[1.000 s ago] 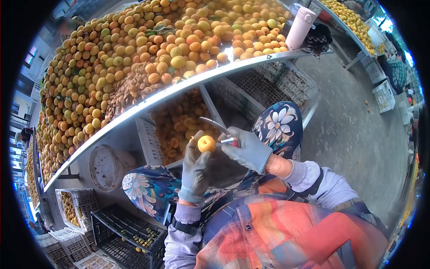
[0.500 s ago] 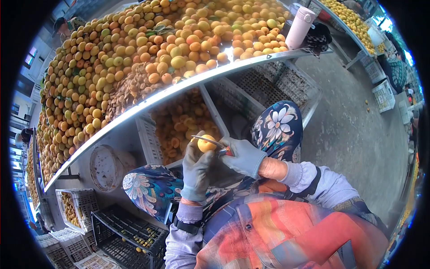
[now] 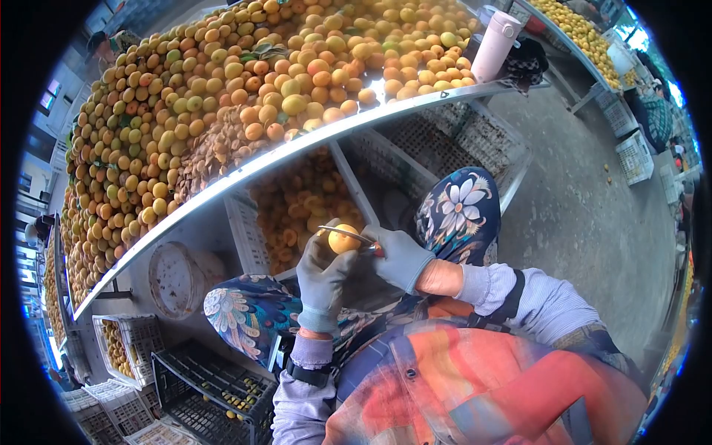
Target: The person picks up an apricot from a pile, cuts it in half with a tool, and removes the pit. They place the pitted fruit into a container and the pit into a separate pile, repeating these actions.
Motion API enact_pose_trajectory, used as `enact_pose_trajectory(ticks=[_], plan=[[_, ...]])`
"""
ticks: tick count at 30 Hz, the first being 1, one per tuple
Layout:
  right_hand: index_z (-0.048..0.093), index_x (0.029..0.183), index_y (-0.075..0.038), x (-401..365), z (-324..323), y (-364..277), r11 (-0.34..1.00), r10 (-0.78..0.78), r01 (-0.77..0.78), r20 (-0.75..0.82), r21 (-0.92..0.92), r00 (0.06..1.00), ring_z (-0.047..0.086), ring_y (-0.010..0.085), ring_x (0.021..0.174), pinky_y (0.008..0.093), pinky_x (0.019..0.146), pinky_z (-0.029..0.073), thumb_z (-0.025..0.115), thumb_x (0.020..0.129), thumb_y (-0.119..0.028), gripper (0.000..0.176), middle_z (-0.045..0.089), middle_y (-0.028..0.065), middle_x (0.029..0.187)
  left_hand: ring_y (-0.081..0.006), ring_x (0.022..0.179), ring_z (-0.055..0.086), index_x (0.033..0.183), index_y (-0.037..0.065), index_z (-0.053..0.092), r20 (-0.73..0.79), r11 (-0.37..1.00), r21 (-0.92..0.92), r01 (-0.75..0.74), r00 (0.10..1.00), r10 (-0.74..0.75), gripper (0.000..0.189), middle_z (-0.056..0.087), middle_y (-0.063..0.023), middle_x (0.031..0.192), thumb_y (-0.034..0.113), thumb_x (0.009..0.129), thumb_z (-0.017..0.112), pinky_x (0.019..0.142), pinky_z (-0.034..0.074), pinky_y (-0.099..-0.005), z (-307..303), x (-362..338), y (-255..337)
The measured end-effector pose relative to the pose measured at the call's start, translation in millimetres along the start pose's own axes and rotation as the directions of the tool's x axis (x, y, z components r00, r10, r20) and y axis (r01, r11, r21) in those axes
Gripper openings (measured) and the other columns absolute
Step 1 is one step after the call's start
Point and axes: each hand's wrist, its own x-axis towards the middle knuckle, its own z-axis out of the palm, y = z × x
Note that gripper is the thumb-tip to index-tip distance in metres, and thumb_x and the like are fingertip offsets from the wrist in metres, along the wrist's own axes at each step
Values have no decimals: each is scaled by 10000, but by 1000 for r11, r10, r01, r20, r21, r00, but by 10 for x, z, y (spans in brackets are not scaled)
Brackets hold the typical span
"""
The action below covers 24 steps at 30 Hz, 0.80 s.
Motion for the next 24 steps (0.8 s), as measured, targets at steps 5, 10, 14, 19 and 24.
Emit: enact_pose_trajectory(ticks=[5, 10, 14, 19, 24], plan=[[536, 1006, -24, 3, 135, 150, 997, -33, 36, -43, 65, 999, 592, 448, 861, 418, 667, 469, 573, 802, -73, 213, 610, 245, 837, -140, 1032, 581, 1266, -36, 508, 1, 1000, 23, 17, 1000, -17, 493, 584, -72, 1167, -36, 804, 678, 934, 464, -265, -13, 25, -57], [533, 997, -22, 74, 45, 31, 998, -49, 52, -61, 41, 997, 592, 450, 873, 432, 676, 476, 580, 809, -82, 203, 612, 254, 852, -140, 1012, 581, 1308, -29, 464, 21, 1000, -27, -17, 1000, 17, 523, 575, -82, 1173, -30, 824, 661, 894, 489, -263, 77, 74, 63], [546, 1021, -44, 138, -78, -121, 999, -31, 30, -12, -31, 999, 599, 442, 848, 461, 684, 473, 575, 830, -126, 210, 619, 246, 831, -145, 981, 588, 1321, -27, 447, 48, 993, 98, -71, 997, 67, 529, 566, -90, 1182, -29, 832, 651, 869, 501, -261, 114, 135, 151], [558, 1088, -69, 71, 167, 115, 997, -73, 77, -131, 21, 989, 605, 434, 832, 484, 704, 476, 558, 846, -157, 257, 631, 236, 844, -130, 922, 596, 1273, -14, 486, -15, 986, 153, -68, 997, 71, 404, 613, -74, 1110, 130, 918, 613, 824, 474, -228, 165, 147, 16], [515, 1234, -67, 105, 165, 97, 996, -59, 70, -201, 48, 978, 614, 437, 815, 444, 674, 494, 571, 838, -109, 402, 620, 250, 809, -126, 964, 575, 1268, -5, 491, -28, 1000, -12, 15, 999, -15, 388, 626, -68, 1082, 189, 945, 585, 848, 456, -239, 139, 161, -56]])
